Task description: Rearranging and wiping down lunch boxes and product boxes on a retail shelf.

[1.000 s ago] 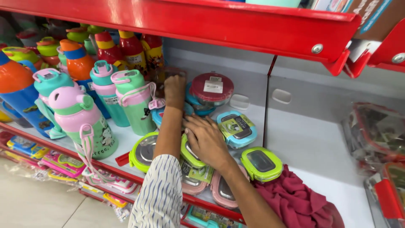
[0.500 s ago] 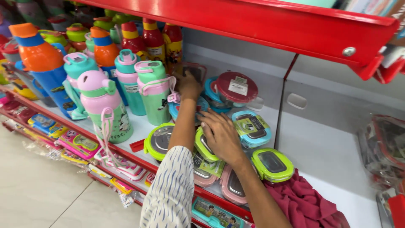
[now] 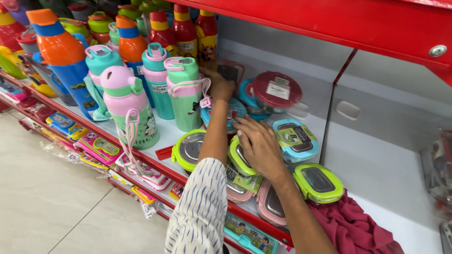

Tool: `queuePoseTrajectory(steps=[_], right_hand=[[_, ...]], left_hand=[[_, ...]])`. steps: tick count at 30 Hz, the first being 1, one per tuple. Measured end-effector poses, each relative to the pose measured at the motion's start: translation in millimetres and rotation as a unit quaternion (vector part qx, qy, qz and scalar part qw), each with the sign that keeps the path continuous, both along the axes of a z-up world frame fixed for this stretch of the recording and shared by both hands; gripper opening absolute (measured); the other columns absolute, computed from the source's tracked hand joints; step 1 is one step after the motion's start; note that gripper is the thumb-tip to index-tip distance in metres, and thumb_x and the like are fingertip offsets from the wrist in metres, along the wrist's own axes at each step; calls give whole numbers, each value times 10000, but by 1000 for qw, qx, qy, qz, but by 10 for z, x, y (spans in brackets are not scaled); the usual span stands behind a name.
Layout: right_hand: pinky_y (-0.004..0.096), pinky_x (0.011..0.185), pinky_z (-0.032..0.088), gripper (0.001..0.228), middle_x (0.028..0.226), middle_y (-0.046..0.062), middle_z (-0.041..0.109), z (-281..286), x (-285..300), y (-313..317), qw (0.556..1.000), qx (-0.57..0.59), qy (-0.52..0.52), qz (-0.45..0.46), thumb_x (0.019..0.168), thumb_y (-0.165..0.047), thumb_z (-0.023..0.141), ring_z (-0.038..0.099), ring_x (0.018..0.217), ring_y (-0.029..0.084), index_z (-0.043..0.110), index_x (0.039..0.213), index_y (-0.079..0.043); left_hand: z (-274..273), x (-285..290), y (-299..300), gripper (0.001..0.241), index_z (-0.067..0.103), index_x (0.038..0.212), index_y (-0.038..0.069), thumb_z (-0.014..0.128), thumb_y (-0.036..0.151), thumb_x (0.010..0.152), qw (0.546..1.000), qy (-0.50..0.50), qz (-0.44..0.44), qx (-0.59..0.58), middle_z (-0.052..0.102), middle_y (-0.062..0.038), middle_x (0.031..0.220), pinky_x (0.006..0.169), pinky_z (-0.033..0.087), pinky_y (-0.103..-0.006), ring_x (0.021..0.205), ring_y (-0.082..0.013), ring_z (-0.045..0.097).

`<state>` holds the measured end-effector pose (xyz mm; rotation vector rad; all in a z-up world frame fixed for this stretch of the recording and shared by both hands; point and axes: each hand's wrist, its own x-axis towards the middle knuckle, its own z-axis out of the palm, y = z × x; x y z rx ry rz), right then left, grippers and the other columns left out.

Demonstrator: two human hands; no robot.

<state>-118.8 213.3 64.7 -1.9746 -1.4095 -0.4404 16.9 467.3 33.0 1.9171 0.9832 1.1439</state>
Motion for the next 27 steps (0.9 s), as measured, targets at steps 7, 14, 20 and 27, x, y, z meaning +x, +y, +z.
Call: queuePoseTrajectory(steps=[7,14,20,27], right_hand=[[515,1144,334,364,1364,167,656,6,-12,6,1000,5,-9,-4,1028,-202,484,524,1361,354,706,1246,-13],[490,1140,369,349,1363,165,662,40,-44,-11,1000,9,2,0,1026,-185,491,548,1345,356,707,1238,-11],[485,1138,363,345,1371,162,658,19,-35,-12,1000,11,-4,-4,1005,-157,496,553,1348,341,706,1239,-14],[478,1159,368,323,1362,156,665,-20,-14,-6,1000,20,-4,-3,1003,-154,516,560,1344,329,718,1218,-22]], left_hand=[[-253,286,344,1430,-53,1461,-156,960,164,504,999,-29,-7,-43,198,-385,1547,1209,178,-414,1472,-480,205],[-213,321,377,942,536,1340,-169,881,304,603,997,52,-30,-42,609,-358,1341,1084,487,-453,1250,-452,620],[-405,673,660,685,660,1104,-85,830,482,760,986,142,-66,-58,651,-306,1183,979,507,-460,1139,-419,641],[-454,629,700,583,684,1064,-90,733,433,811,986,-107,-97,-83,733,-293,1095,939,515,-444,1021,-409,709]])
